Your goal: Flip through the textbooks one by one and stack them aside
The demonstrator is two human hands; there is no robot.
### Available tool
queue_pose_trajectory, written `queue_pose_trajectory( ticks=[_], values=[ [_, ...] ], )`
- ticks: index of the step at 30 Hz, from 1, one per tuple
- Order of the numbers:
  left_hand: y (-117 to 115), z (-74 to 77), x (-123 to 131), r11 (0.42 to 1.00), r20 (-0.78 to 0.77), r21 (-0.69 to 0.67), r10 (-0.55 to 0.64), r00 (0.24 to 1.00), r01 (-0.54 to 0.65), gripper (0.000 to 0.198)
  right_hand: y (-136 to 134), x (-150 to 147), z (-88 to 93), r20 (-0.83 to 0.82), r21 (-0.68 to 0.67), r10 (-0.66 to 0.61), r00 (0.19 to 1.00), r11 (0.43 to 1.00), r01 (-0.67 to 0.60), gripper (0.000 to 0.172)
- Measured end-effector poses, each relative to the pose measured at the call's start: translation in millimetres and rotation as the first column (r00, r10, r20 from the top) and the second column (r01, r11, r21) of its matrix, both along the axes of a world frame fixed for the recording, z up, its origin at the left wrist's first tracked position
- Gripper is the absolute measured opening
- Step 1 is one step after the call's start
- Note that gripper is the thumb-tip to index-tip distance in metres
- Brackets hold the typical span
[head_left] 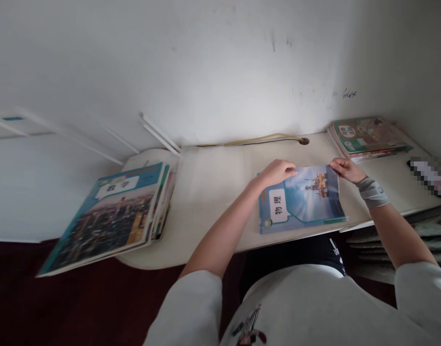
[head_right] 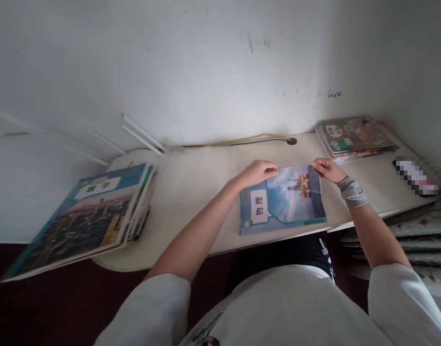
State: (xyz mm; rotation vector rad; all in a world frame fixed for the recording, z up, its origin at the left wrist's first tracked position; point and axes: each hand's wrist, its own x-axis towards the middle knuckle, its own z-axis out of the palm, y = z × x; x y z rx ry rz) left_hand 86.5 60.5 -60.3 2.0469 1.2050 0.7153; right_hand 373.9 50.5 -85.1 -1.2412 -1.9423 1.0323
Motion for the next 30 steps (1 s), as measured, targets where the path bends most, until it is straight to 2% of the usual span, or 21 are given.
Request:
queue_pose_trajectory(
  ticks=[3, 7, 10, 12, 14, 16, 18, 20, 24, 28, 30],
  values=[
    [-5, 12.1, 6, 0.982, -0.173, 0.041, -0.173, 0.970, 0.182, 0.024, -9, 1, 10.2, 0.015, 0.061, -0.013, 1.000, 0.998, 0.012, 0.047],
    [-2, 26.8, 6, 0.978, -0.189, -0.021, -0.206, 0.960, 0.206, 0.031, -14, -9, 29.6, 0.073, 0.196, -0.004, 0.997, 0.981, -0.010, 0.040],
    [3, 28.4, 4, 0.972, -0.119, -0.077, -0.232, 0.966, 0.224, 0.023, -7, -19, 38.6, 0.130, 0.160, 0.052, 0.990, 0.984, -0.073, 0.042],
    [6, 21.7, 0, 0.984, -0.143, -0.068, -0.171, 0.975, 0.162, 0.022, 4, -22, 35.2, 0.160, 0.068, 0.087, 0.983, 0.993, -0.099, 0.042],
    [9, 9.4, -6, 0.999, -0.249, -0.021, -0.035, 0.968, 0.031, 0.033, 15, -23, 24.3, 0.195, -0.008, 0.080, 0.977, 0.997, -0.080, 0.041],
    [11, -5.9, -13, 0.997, -0.337, 0.018, 0.074, 0.939, -0.072, 0.043, 24, -24, 9.9, 0.266, -0.026, 0.044, 0.963, 0.999, -0.038, 0.038],
    [14, -20.8, -19, 0.994, -0.367, 0.017, 0.104, 0.924, -0.105, 0.045, 29, -27, -3.0, 0.398, 0.027, -0.017, 0.917, 1.000, 0.007, 0.032],
    [16, -33.0, -22, 0.993, -0.367, 0.016, 0.115, 0.923, -0.117, 0.038, 30, -32, -11.5, 0.551, 0.128, -0.099, 0.829, 0.991, 0.033, 0.024],
    [18, -48.1, -18, 0.984, -0.359, 0.063, 0.178, 0.916, -0.167, 0.018, 22, -46, -17.1, 0.697, 0.314, -0.235, 0.677, 0.950, 0.007, 0.018],
    [9, -56.8, -12, 0.976, -0.366, 0.142, 0.204, 0.908, -0.162, 0.012, 8, -66, -19.8, 0.755, 0.369, -0.172, 0.633, 0.909, -0.194, 0.028],
    [2, -60.7, -10, 0.970, -0.381, 0.179, 0.221, 0.898, -0.163, 0.017, 3, -74, -22.6, 0.752, 0.380, -0.157, 0.641, 0.897, -0.226, 0.031]
  ],
)
